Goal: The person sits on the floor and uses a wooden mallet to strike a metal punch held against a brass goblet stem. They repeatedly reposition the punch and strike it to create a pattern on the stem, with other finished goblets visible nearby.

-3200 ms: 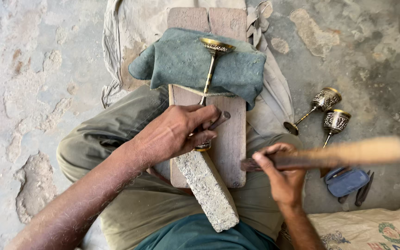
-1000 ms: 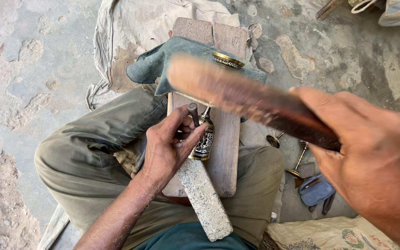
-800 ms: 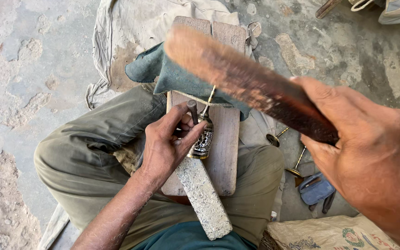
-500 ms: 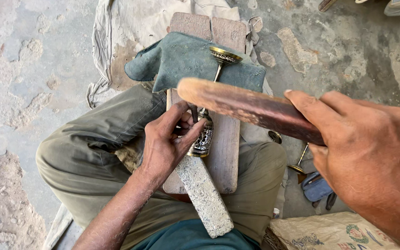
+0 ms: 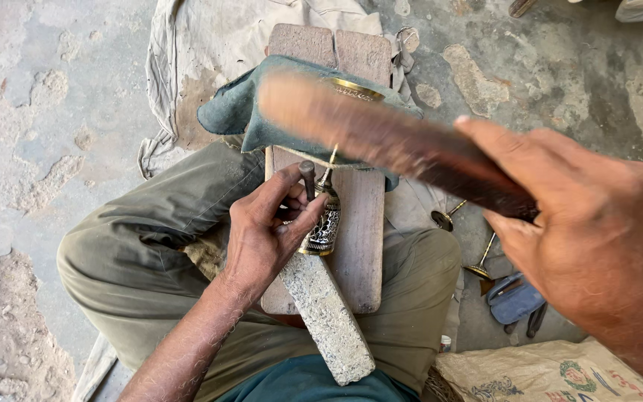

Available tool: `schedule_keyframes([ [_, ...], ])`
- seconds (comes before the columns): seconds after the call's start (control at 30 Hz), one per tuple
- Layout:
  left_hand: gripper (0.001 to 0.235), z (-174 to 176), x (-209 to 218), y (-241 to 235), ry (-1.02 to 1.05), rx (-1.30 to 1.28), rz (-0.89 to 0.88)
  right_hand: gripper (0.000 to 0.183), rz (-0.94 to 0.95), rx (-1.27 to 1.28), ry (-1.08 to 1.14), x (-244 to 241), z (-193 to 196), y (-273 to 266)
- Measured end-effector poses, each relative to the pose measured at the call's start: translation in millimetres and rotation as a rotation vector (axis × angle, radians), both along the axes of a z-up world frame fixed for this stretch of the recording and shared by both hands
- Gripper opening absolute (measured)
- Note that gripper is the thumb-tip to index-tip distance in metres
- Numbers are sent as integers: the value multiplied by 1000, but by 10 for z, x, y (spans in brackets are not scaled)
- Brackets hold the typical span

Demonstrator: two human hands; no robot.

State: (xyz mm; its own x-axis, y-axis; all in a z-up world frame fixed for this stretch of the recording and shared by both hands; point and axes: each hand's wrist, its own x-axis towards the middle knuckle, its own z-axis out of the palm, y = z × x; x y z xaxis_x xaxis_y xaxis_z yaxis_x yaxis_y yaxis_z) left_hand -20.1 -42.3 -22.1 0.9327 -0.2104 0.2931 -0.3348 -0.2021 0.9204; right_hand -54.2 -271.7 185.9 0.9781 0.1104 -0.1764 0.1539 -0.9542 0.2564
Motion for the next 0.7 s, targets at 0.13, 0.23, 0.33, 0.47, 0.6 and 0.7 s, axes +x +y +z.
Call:
schedule_keyframes([
  [0.13, 33, -8, -21, 3, -15, -2, -1, 73, 103, 56, -45, -29, 21, -38],
  [0.23, 37, 8, -3, -5, 2, -21, 0, 67, 58, 148, -73, -42, 0, -80],
  [0.33, 34, 0, -31, 10, 16, 12, -3, 77, 30, 65, 1, -43, -33, -109],
  [0.47, 39, 2, -7, -6, -5, -5, 7, 65, 97, 305, -193, -35, -26, -97],
  [0.6, 38, 15, 9, -18, -22, 7, 4, 75, 5, 62, -5, -26, 5, -54],
  [0.7, 35, -7, -19, -3, -14, 23, 11, 66, 66, 214, -85, -13, -19, -37],
])
